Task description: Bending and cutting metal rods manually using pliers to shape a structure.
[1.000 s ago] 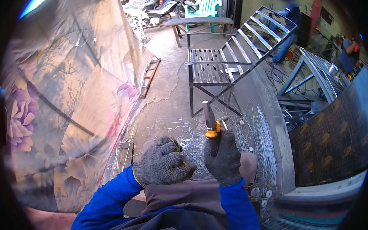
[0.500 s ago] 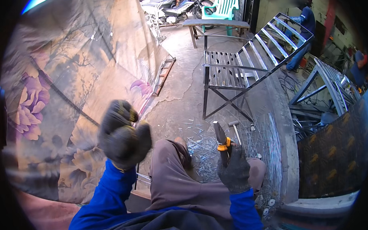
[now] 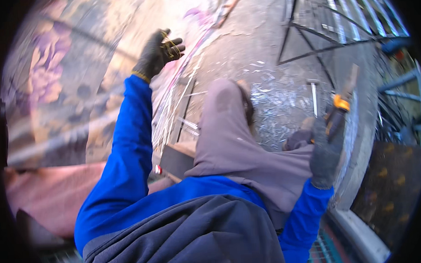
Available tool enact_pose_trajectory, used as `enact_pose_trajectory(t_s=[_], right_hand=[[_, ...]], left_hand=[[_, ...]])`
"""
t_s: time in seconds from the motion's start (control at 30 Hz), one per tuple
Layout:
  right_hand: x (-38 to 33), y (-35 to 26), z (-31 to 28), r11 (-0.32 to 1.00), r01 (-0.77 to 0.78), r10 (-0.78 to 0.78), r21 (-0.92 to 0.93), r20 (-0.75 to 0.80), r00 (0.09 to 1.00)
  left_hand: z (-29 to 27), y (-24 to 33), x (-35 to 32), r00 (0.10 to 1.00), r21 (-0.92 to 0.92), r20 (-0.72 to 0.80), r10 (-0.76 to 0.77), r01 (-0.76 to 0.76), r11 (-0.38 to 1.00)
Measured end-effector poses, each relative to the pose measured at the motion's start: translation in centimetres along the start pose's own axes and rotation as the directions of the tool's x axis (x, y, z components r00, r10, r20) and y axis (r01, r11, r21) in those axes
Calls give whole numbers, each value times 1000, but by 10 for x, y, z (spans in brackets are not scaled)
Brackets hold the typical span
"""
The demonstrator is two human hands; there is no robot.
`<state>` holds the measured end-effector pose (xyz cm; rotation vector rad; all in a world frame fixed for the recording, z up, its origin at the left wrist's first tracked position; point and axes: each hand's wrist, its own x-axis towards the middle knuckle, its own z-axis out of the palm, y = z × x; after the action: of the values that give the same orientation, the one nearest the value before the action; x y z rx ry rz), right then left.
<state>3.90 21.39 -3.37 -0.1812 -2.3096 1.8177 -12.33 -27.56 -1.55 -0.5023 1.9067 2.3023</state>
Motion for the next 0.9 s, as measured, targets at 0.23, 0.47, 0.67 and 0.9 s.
enact_pose_trajectory(t_s=[0.23, 0.47, 0.67, 0.9], right_hand=[[-1, 23, 4, 994, -107, 104, 36, 71, 992], [2, 23, 23, 989, -142, 146, -48, 96, 985], [0, 21, 32, 994, -46, 61, -96, 157, 986], [-8, -19, 73, 954, -298, 261, 1, 484, 835]], left_hand=[[-144, -60, -27, 970, 241, -238, 57, 2, 970], [-207, -77, -56, 869, -9, -412, -275, 297, 955], [-218, -103, -72, 900, 34, -388, -196, 227, 973], [-142, -78, -75, 987, -445, -136, -80, 12, 895]])
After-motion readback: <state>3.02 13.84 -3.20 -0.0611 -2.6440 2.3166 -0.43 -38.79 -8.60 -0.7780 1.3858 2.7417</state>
